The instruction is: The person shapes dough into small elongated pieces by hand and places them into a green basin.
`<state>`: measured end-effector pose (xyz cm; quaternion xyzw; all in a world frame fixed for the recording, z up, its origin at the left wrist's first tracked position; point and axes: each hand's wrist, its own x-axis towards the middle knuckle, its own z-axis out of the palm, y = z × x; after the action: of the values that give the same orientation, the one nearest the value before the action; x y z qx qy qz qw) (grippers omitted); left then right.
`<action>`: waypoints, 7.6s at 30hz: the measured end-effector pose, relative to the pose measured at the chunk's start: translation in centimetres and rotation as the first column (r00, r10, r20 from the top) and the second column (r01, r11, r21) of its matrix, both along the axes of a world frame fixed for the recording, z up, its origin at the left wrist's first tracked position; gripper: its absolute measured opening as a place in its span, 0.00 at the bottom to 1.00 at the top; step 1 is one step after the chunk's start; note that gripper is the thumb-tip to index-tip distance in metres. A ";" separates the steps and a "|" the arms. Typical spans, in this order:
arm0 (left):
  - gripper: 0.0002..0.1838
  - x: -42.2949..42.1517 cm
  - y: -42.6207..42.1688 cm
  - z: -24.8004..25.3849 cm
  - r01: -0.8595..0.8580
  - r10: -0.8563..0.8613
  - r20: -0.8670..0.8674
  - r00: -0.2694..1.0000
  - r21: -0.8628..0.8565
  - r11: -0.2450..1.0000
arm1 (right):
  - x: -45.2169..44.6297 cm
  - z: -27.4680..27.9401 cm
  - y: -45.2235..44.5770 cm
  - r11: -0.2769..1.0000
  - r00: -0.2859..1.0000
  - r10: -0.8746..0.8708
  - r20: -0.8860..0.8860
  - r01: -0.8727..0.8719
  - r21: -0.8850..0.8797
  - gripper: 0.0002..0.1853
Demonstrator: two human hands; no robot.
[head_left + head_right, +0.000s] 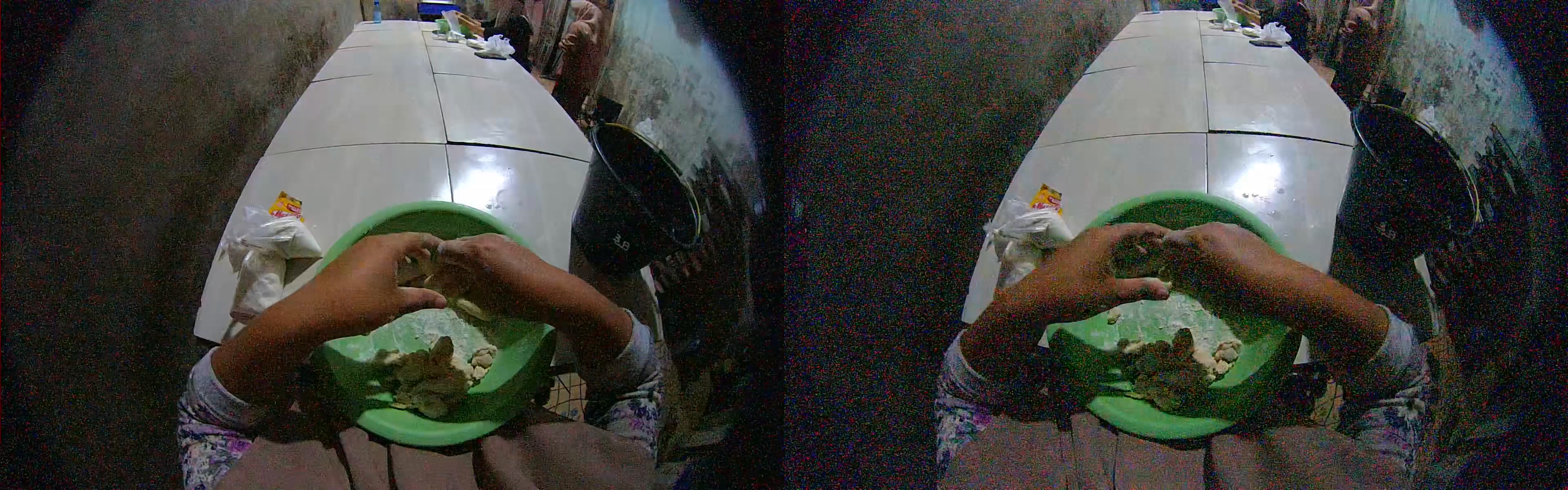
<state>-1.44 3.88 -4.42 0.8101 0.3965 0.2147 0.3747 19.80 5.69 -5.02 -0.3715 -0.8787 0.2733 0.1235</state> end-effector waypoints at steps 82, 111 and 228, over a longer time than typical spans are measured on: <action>0.20 -0.8 3.3 -1.0 0.229 0.216 0.635 0.741 -0.543 0.808 | 0.7 -0.7 0.6 0.949 0.860 -0.208 -0.466 0.294 0.118 0.15; 0.18 -0.3 2.6 -0.5 0.049 0.230 0.485 0.844 -0.496 0.867 | 0.3 -1.1 0.1 0.955 0.879 -0.227 -0.419 0.285 0.082 0.12; 0.25 -0.5 2.2 -1.7 0.237 0.001 0.559 0.829 -0.353 0.905 | 0.6 -0.3 0.1 0.962 0.715 -0.243 -0.655 0.092 -0.257 0.13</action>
<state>-1.91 6.07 -6.14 0.6416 0.2567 0.3254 0.6455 20.44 5.78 -5.37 -0.3344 -0.7015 0.4670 0.4218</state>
